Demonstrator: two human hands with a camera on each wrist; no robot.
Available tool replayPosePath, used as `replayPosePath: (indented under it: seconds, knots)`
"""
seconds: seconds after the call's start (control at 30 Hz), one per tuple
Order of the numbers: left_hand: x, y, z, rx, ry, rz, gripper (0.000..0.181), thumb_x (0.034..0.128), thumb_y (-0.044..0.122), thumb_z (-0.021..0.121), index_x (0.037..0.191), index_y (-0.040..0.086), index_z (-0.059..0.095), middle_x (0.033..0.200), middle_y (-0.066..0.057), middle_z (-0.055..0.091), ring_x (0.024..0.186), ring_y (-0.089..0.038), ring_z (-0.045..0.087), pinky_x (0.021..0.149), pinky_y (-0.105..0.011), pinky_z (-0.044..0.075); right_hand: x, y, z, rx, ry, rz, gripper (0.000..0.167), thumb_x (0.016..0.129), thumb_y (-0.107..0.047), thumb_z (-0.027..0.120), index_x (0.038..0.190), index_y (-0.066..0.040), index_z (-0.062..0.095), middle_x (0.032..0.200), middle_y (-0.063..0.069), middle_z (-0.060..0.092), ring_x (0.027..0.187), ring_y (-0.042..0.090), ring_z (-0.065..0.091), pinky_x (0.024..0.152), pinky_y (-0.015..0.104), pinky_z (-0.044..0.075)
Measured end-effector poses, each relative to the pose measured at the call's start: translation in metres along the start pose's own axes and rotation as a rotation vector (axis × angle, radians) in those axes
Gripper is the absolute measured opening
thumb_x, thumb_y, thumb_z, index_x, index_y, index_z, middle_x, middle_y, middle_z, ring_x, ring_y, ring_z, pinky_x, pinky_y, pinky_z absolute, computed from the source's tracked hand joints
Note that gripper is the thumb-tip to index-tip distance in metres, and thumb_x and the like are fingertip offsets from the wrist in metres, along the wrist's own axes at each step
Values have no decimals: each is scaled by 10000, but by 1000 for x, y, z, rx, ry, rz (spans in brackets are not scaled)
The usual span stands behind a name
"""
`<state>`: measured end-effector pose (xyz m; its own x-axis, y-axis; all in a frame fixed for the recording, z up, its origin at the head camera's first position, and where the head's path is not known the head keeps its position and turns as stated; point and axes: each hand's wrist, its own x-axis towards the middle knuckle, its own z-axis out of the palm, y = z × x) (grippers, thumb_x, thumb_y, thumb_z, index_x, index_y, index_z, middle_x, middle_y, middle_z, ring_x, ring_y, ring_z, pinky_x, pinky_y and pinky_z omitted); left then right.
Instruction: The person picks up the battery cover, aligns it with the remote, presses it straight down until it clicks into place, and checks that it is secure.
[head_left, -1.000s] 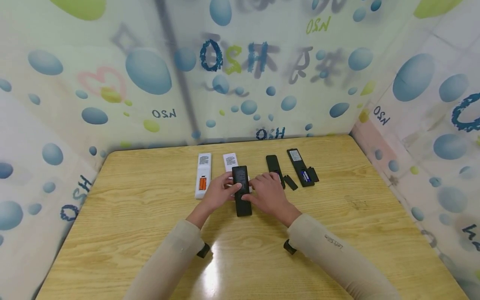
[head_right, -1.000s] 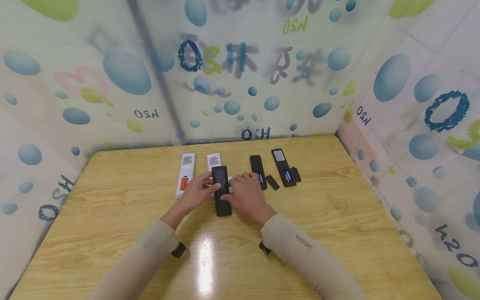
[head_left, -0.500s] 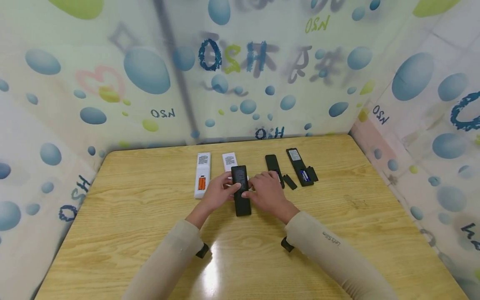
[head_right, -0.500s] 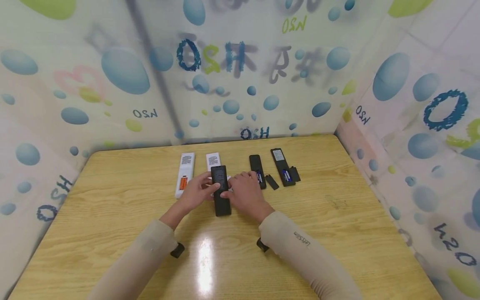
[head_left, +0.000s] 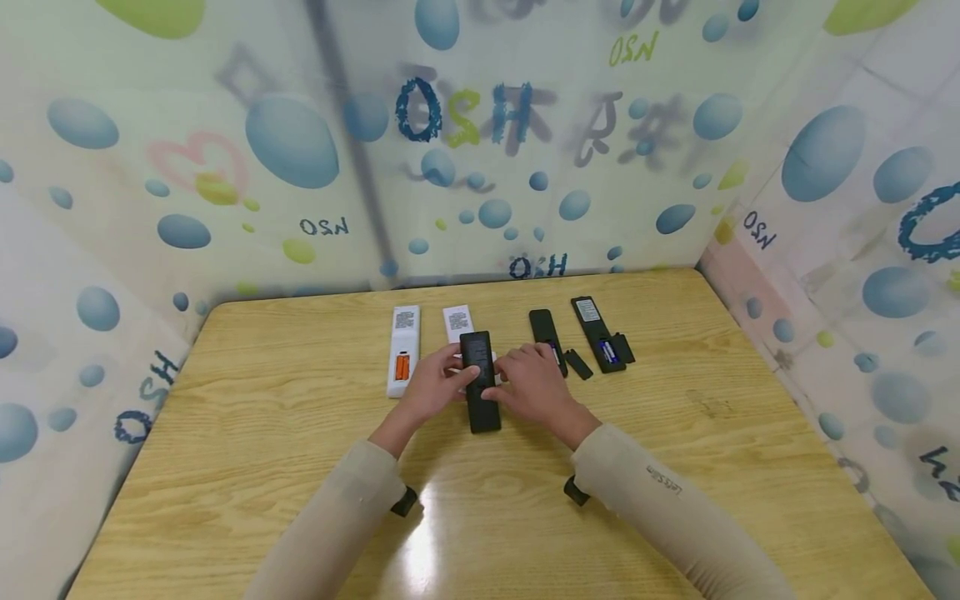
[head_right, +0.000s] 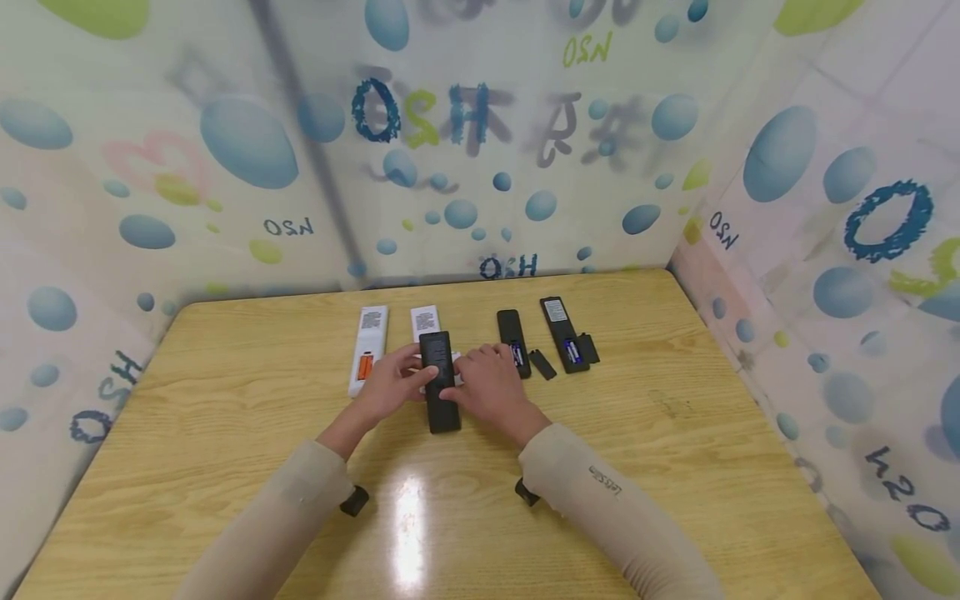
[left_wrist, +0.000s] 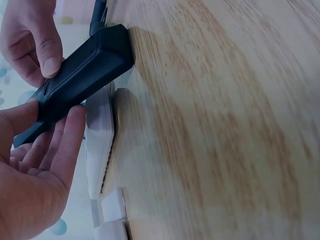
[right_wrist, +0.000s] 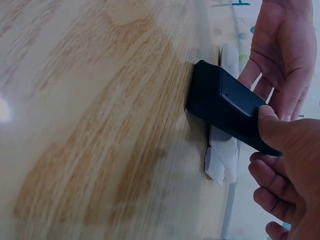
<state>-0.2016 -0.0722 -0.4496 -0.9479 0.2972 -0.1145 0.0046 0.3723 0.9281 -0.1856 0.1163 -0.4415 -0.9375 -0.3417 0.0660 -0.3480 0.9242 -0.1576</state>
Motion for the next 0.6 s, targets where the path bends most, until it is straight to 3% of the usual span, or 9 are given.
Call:
replayPosePath:
  seconds: [0.6]
  knots:
    - [-1,2,-1,4,-7,-6,427,965,224,621,1376,155,527,1173,-165,675,912,-235,695,719,-411,607,-4,1,-3,-23,36,-52,472,854,-598,633,1050,-176,713,929,-50,678,954,184,565,1019,456,371]
